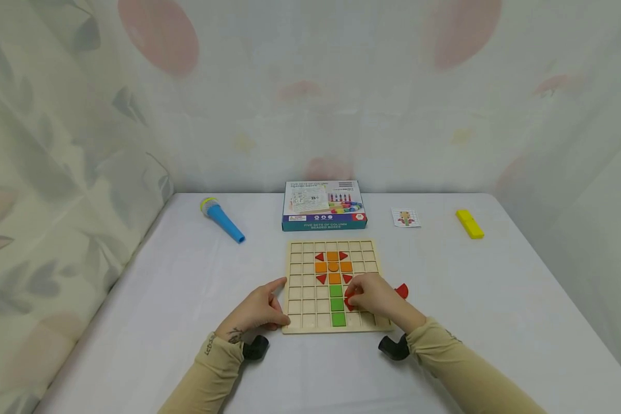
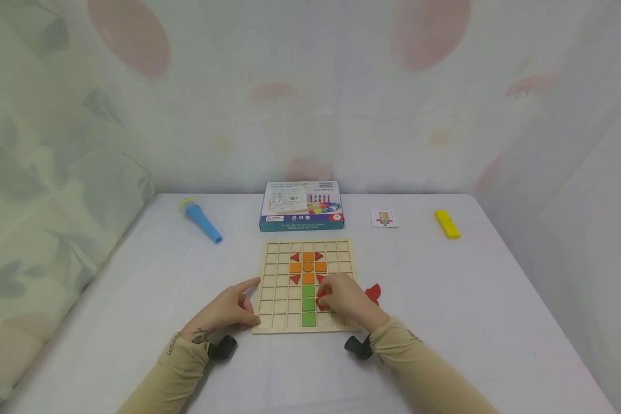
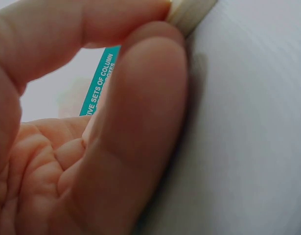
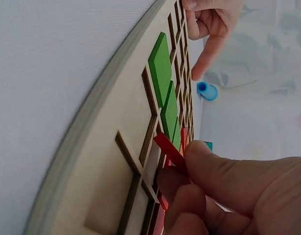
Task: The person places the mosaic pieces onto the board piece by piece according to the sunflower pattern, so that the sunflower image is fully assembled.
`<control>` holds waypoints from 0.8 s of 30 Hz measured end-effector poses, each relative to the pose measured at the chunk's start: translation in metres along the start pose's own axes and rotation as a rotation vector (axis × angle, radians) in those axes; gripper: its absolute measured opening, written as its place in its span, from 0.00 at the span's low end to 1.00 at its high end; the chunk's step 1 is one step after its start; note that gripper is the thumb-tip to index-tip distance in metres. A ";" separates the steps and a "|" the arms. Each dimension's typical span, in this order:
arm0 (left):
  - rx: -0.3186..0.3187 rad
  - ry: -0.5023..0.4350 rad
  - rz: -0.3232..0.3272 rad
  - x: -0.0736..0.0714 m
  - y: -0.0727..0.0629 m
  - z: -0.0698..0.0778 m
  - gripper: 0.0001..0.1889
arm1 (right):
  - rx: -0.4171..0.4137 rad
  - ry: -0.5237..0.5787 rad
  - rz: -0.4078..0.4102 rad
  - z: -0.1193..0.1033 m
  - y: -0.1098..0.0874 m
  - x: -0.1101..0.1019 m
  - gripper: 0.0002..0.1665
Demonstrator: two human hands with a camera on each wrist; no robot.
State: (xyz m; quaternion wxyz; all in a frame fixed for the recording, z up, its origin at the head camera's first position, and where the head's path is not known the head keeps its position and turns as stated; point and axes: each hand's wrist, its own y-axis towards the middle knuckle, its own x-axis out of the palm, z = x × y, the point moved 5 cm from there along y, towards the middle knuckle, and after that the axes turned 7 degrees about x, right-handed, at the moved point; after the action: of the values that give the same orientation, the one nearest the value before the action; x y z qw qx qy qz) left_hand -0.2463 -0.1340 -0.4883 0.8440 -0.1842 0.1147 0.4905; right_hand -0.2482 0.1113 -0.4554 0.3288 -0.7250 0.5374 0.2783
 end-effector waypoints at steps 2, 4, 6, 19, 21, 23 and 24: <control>0.002 0.003 0.000 0.000 0.000 0.000 0.51 | 0.015 0.002 0.010 0.001 0.000 0.000 0.03; 0.003 0.008 0.001 0.000 0.000 0.000 0.51 | 0.026 0.001 0.018 0.002 0.001 0.000 0.03; 0.002 0.015 0.004 0.000 0.000 0.000 0.51 | 0.035 0.005 0.025 0.002 0.001 0.000 0.03; 0.007 0.017 0.003 0.000 0.000 0.000 0.51 | 0.042 -0.029 0.048 0.003 -0.001 0.004 0.08; 0.006 0.018 0.003 0.000 0.000 0.000 0.51 | 0.037 -0.039 0.046 0.002 -0.002 0.004 0.09; 0.004 0.019 0.004 0.000 -0.001 0.000 0.51 | 0.033 -0.058 0.044 0.000 -0.002 0.005 0.10; 0.003 0.021 0.006 0.000 -0.001 0.000 0.51 | 0.034 -0.065 0.041 0.000 -0.002 0.005 0.10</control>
State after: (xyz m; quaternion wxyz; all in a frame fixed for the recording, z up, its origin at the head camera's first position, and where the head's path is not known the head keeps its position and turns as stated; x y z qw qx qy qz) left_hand -0.2458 -0.1346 -0.4878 0.8415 -0.1876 0.1248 0.4910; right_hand -0.2449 0.1086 -0.4589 0.3525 -0.6988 0.5456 0.2994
